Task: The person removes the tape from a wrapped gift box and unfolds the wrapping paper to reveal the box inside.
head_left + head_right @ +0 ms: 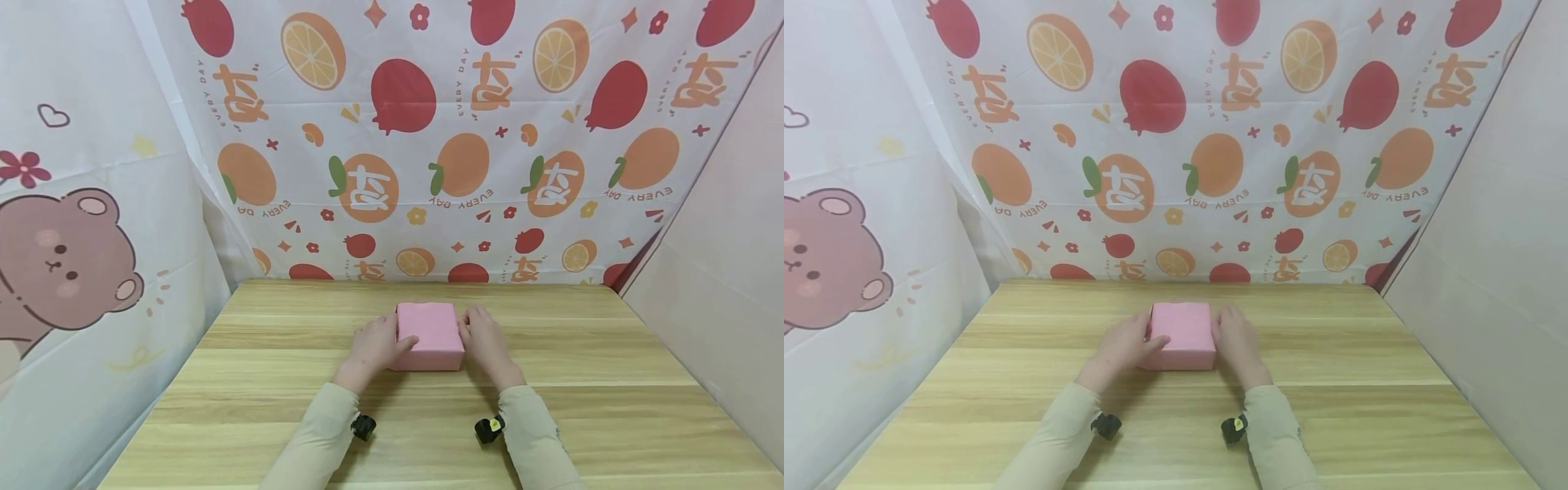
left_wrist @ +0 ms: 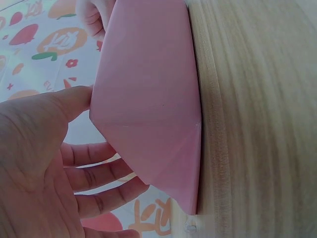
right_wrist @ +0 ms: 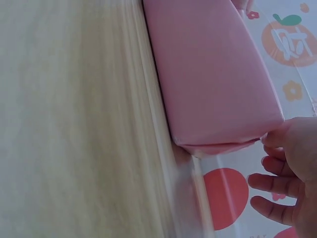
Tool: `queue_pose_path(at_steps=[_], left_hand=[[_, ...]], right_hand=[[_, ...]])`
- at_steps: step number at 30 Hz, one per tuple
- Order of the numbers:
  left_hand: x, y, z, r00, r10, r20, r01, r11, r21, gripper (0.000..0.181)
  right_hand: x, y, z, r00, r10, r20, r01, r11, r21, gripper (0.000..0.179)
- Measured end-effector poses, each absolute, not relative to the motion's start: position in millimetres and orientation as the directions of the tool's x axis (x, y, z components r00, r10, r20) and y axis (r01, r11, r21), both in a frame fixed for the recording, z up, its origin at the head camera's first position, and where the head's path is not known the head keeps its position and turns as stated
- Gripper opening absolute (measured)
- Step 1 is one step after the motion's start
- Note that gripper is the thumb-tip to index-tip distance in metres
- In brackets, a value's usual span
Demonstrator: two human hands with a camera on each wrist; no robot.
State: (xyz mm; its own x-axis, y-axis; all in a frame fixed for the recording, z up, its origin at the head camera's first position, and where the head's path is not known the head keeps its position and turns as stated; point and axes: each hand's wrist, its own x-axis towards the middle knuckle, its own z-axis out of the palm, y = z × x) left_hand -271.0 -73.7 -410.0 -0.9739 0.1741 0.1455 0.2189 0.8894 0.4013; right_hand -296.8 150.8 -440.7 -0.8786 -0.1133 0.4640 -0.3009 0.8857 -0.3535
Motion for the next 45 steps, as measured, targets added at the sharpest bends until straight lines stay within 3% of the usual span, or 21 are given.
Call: queue_pose_path(at_steps=[26,45], left_hand=[[-272,-74,-412,-0.967,0.197,0.161,0.247,0.876,0.413,0.067],[-273,-75,-412,-0.967,0.198,0.159,0.247,0.877,0.411,0.067]], right_hand=[[-295,169,-433,-0.939,-0.053,0.34,-0.202,0.886,-0.418,0.01],[-298,173,-433,-0.927,-0.023,0.373,-0.202,0.871,-0.448,0.009]])
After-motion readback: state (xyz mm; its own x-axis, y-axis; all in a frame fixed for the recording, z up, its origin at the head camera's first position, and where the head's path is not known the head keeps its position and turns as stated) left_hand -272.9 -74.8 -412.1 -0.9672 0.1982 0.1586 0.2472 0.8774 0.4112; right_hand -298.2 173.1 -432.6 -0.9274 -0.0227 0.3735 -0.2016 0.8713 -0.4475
